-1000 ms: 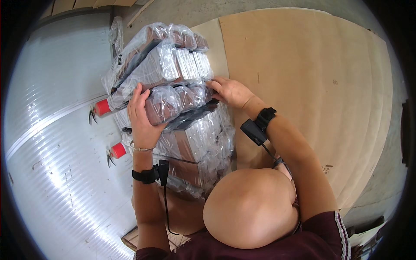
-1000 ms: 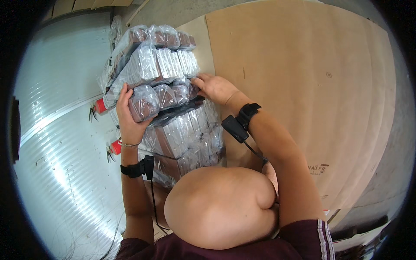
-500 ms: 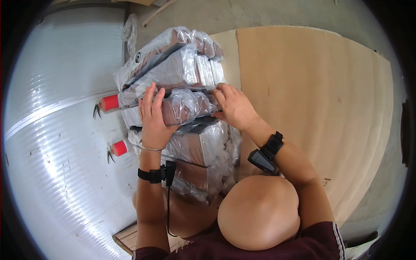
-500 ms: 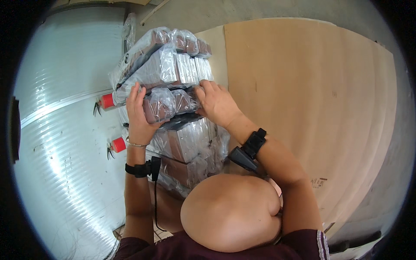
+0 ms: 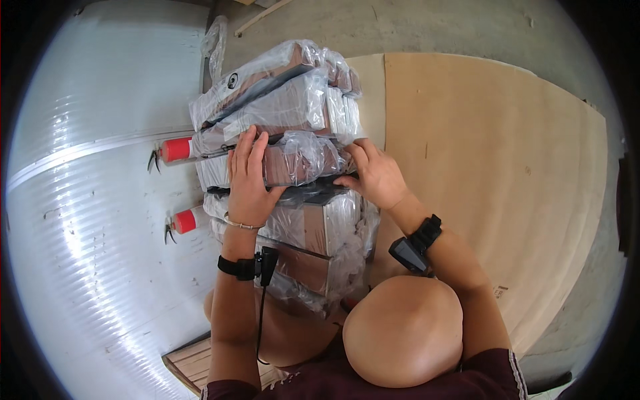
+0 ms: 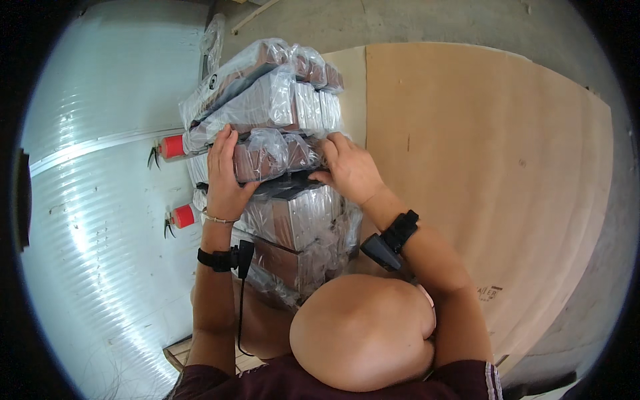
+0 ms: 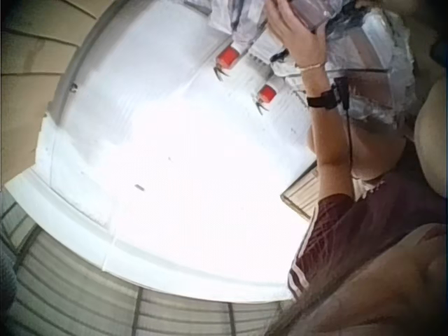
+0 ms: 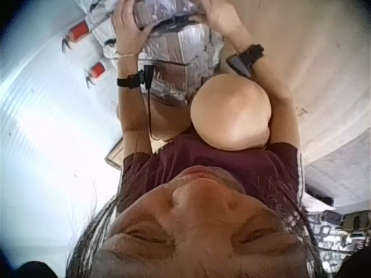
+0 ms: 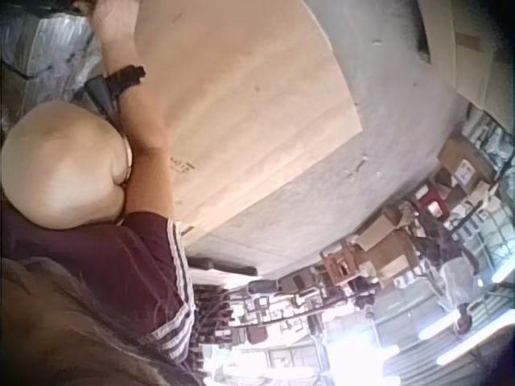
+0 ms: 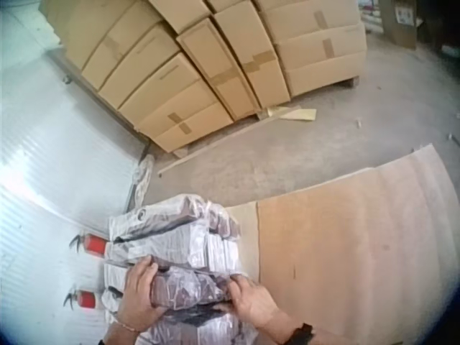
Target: The recorder is sorting and stacking wooden furniture legs, some of which are individually wrapped in plastic.
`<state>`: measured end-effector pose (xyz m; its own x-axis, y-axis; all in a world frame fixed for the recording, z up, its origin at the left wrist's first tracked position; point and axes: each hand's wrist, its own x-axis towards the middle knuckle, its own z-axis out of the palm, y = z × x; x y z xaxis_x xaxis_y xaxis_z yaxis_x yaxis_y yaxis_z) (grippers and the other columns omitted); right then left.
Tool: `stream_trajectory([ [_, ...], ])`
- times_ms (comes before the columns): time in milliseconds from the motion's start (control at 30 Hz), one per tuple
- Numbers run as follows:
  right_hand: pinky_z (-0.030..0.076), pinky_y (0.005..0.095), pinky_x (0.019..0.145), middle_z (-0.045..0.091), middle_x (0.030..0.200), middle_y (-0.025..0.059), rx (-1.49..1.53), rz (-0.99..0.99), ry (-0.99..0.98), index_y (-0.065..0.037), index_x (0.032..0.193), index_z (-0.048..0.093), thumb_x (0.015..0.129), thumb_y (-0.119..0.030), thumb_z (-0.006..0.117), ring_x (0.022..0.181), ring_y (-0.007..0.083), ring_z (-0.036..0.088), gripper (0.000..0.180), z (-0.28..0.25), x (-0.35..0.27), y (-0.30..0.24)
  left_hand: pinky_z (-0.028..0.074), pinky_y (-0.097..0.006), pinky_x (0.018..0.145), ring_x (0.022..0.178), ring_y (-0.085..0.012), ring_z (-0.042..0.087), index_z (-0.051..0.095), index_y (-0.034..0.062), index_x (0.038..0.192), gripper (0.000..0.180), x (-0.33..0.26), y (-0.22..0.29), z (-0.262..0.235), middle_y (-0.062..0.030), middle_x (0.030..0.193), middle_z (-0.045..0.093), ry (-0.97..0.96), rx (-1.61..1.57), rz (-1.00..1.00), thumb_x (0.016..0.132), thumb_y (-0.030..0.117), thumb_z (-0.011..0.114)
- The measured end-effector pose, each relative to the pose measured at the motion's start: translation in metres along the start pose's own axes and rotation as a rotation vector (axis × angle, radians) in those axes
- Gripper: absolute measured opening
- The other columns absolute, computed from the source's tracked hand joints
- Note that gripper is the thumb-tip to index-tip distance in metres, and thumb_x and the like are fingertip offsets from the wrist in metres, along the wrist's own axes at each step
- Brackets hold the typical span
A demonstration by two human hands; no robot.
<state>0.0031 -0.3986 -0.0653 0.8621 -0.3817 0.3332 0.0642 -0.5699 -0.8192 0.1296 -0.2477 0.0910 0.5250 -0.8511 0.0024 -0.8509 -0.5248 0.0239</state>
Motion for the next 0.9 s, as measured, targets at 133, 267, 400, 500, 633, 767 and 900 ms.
stream_trajectory([
  [133,0.049,0.0375,0.07,0.055,0.103,0.016,0.08,0.212,-0.159,-0.004,0.099,0.056,0.075,-0.026,0.07,0.089,0.0325,0.058,0.034,-0.005,-0.005,-0.014,0.026,-0.043,0.107,0.131,-0.0371,0.028,0.032,0.0025,0.135,0.096,-0.001,0.003,-0.004,-0.0182,0.144,0.027,0.003,0.004,-0.029,0.052,0.0,0.08],
  [267,0.045,0.0321,0.082,0.059,0.108,0.0114,0.725,0.532,-0.463,-0.003,0.107,0.06,0.089,-0.035,0.057,0.096,0.0235,0.058,0.037,0.004,-0.011,-0.015,0.027,-0.043,0.106,0.131,-0.0378,0.028,0.032,0.0017,0.135,0.093,-0.011,0.006,-0.01,-0.02,0.143,0.027,0.038,-0.024,-0.095,0.054,0.003,0.08],
  [400,0.031,0.0319,0.103,0.058,0.12,0.0065,1.248,0.567,-0.542,-0.004,0.121,0.058,0.095,-0.045,0.043,0.115,0.0173,0.047,0.05,0.004,-0.01,-0.022,0.029,-0.045,0.103,0.125,-0.0393,0.033,0.033,0.0026,0.134,0.087,-0.026,0.011,-0.016,-0.0218,0.137,0.031,0.101,-0.149,-0.187,0.061,0.011,0.08],
  [500,0.029,0.0312,0.104,0.057,0.123,0.0088,1.215,0.574,-0.648,-0.004,0.123,0.056,0.095,-0.04,0.045,0.118,0.0186,0.045,0.047,0.007,-0.002,-0.019,0.031,-0.044,0.102,0.123,-0.0391,0.035,0.032,0.0011,0.134,0.081,-0.03,0.009,-0.014,-0.0228,0.134,0.033,0.08,-0.17,-0.178,0.068,0.017,0.076],
  [633,0.027,0.0303,0.104,0.056,0.124,0.0079,1.405,0.542,-0.625,-0.002,0.122,0.056,0.094,-0.034,0.049,0.118,0.0181,0.045,0.043,0.007,-0.006,-0.016,0.031,-0.044,0.102,0.124,-0.0388,0.034,0.031,0.0004,0.135,0.075,-0.032,0.005,-0.008,-0.0234,0.134,0.031,0.046,-0.104,-0.132,0.076,0.025,0.07],
  [767,0.027,0.0307,0.104,0.058,0.121,0.0087,1.551,0.602,-0.497,0.0,0.119,0.058,0.091,-0.028,0.054,0.116,0.0181,0.047,0.04,0.01,-0.012,-0.015,0.03,-0.044,0.103,0.124,-0.0396,0.033,0.03,-0.0002,0.136,0.073,-0.032,0.004,-0.003,-0.024,0.136,0.029,0.065,-0.123,-0.128,0.079,0.026,0.068],
  [900,0.03,0.03,0.102,0.062,0.115,0.0085,1.606,0.64,-0.435,0.0,0.115,0.061,0.09,-0.024,0.056,0.113,0.017,0.05,0.035,0.012,-0.013,-0.014,0.029,-0.044,0.103,0.125,-0.0402,0.033,0.029,-0.0015,0.136,0.072,-0.033,0.004,0.0,-0.0252,0.136,0.028,0.086,-0.115,-0.107,0.08,0.024,0.066],
])
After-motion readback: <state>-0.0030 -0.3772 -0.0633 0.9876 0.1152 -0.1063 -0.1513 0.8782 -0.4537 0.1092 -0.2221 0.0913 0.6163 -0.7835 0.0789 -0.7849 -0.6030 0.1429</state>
